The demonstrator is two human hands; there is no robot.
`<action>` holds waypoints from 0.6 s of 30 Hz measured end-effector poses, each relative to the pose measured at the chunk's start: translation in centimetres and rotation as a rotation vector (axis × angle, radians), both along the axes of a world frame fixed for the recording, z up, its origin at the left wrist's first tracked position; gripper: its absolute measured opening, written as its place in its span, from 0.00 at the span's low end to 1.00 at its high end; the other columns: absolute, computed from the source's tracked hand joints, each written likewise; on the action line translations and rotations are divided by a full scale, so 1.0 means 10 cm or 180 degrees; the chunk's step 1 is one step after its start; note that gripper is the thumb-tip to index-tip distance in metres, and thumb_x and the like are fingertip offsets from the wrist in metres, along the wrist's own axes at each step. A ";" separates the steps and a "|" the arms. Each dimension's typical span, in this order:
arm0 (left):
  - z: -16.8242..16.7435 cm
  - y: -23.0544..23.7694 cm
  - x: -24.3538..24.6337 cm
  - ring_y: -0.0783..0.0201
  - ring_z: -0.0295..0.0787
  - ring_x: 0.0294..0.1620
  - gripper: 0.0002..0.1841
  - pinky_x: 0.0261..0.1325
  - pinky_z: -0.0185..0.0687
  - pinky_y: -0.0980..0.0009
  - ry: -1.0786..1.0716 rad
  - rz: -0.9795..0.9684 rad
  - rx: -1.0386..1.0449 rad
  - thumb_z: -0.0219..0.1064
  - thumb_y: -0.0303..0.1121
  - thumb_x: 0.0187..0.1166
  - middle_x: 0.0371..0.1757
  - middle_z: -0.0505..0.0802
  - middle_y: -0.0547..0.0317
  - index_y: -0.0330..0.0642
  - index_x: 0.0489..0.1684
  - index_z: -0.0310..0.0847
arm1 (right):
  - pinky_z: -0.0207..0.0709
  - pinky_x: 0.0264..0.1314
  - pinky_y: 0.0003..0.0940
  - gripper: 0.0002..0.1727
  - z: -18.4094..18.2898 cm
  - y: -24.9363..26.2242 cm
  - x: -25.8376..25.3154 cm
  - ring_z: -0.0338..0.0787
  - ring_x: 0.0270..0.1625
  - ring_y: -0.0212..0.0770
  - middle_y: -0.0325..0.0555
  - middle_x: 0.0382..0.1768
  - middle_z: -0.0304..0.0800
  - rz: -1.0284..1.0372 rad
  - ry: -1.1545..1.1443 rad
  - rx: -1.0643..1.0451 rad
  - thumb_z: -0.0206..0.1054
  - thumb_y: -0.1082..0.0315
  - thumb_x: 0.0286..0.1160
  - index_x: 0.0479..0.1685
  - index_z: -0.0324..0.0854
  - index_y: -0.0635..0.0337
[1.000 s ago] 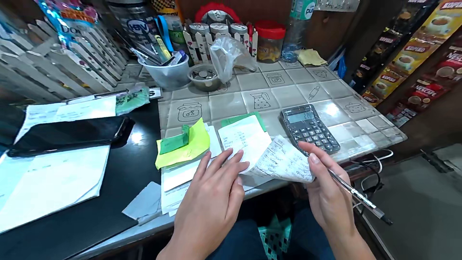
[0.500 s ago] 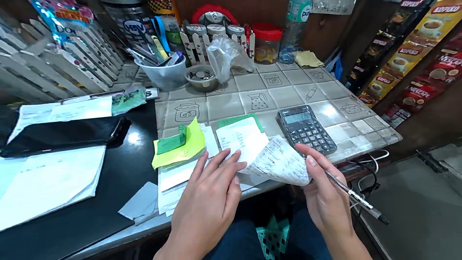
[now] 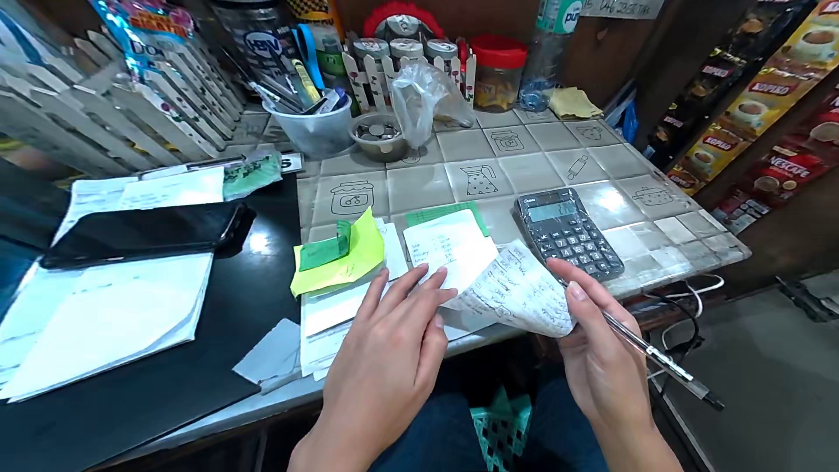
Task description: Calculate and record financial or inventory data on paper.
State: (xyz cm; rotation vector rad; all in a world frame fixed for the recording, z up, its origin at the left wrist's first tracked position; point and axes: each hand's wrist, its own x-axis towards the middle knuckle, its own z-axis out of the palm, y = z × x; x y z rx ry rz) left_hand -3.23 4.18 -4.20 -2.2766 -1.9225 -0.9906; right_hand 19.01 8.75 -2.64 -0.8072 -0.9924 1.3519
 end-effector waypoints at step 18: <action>0.02 0.00 0.00 0.59 0.72 0.87 0.26 0.91 0.55 0.42 0.0031 -0.0015 -0.0142 0.40 0.43 0.88 0.76 0.87 0.71 0.55 0.60 0.91 | 0.94 0.51 0.33 0.20 -0.02 0.08 0.50 0.98 0.43 0.36 0.44 0.41 0.98 0.1950 -0.1379 0.1366 0.56 0.57 0.92 0.62 0.87 0.62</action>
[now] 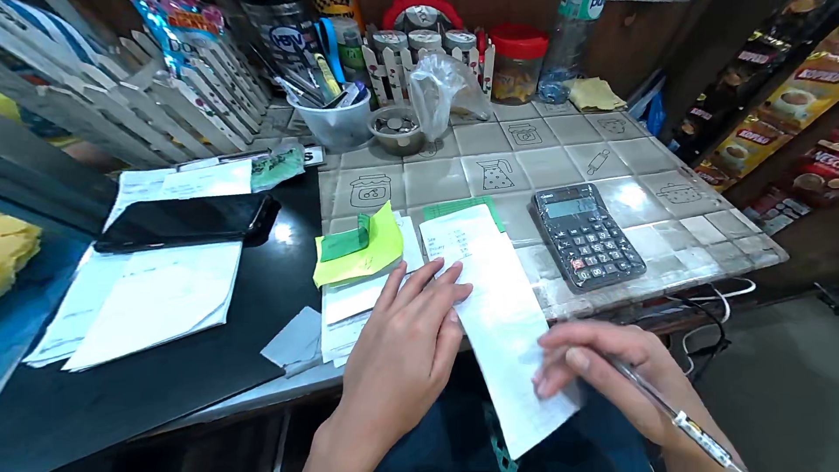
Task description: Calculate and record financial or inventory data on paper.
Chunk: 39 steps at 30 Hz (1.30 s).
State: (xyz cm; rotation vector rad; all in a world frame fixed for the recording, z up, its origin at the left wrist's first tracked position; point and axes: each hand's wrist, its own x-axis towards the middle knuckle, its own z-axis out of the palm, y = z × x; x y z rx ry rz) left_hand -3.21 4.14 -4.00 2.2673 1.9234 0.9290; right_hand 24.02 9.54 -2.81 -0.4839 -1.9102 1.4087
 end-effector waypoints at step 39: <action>-0.03 0.04 0.00 0.51 0.78 0.82 0.22 0.87 0.60 0.41 0.0242 -0.0040 0.0091 0.53 0.51 0.88 0.71 0.90 0.57 0.48 0.55 0.90 | 0.56 0.87 0.56 0.14 -0.12 0.50 0.48 0.73 0.81 0.43 0.32 0.65 0.87 -0.2330 -0.1534 0.2363 0.57 0.53 0.87 0.60 0.76 0.49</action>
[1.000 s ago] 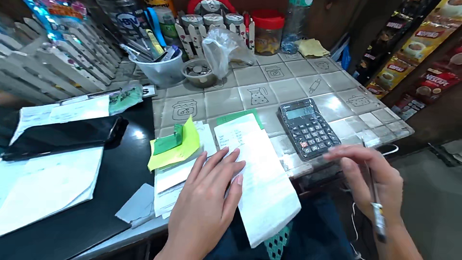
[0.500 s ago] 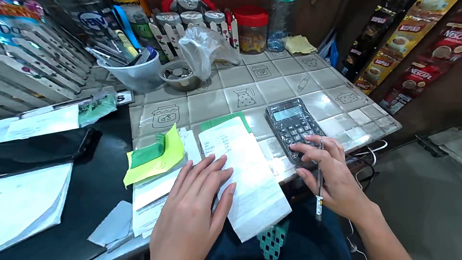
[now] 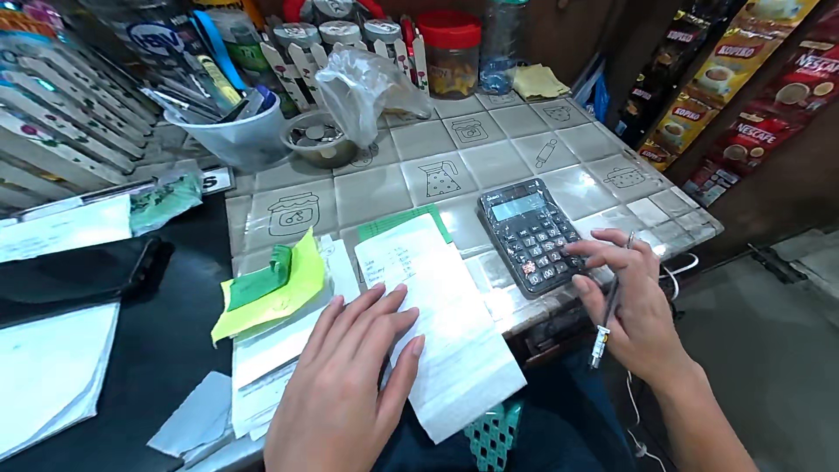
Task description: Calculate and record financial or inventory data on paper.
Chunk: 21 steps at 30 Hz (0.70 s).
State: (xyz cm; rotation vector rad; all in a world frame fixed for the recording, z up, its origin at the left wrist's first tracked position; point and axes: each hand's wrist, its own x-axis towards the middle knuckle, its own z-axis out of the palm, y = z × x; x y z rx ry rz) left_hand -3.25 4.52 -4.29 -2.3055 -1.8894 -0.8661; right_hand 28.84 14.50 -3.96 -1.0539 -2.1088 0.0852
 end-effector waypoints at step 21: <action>-0.02 0.01 0.02 0.54 0.79 0.81 0.22 0.86 0.64 0.43 -0.0011 0.0065 0.0107 0.53 0.52 0.88 0.70 0.91 0.60 0.50 0.54 0.90 | 0.83 0.60 0.41 0.16 -0.06 -0.11 0.17 0.89 0.61 0.38 0.41 0.67 0.87 -0.0289 -0.0123 -0.0143 0.53 0.53 0.91 0.60 0.76 0.53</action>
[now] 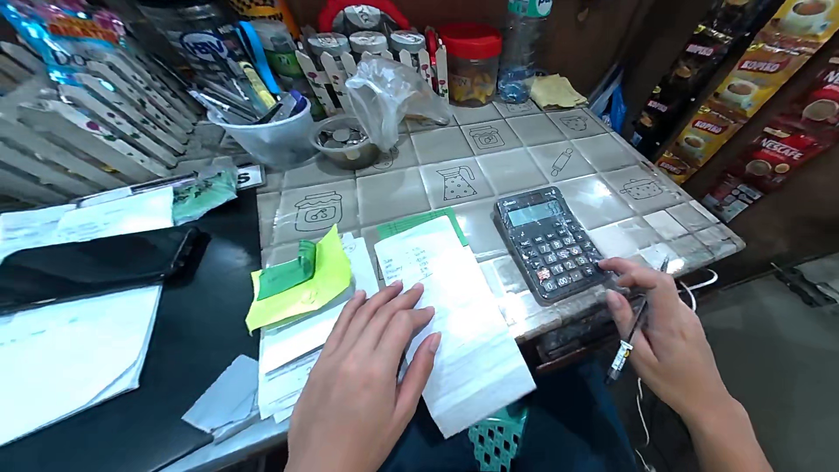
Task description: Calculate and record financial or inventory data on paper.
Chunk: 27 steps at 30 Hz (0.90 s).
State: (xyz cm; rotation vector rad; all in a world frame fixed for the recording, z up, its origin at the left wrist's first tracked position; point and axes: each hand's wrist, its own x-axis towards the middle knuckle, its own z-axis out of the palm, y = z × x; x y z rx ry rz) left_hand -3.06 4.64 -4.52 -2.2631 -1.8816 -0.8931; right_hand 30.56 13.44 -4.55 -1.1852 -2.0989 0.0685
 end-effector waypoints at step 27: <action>0.01 0.01 0.03 0.53 0.78 0.82 0.21 0.86 0.65 0.43 0.0038 0.0032 -0.0009 0.53 0.52 0.87 0.70 0.91 0.63 0.52 0.53 0.91 | 0.73 0.72 0.53 0.18 0.07 0.03 -0.02 0.83 0.69 0.43 0.39 0.65 0.87 -0.0026 -0.0068 -0.0060 0.56 0.54 0.88 0.66 0.79 0.52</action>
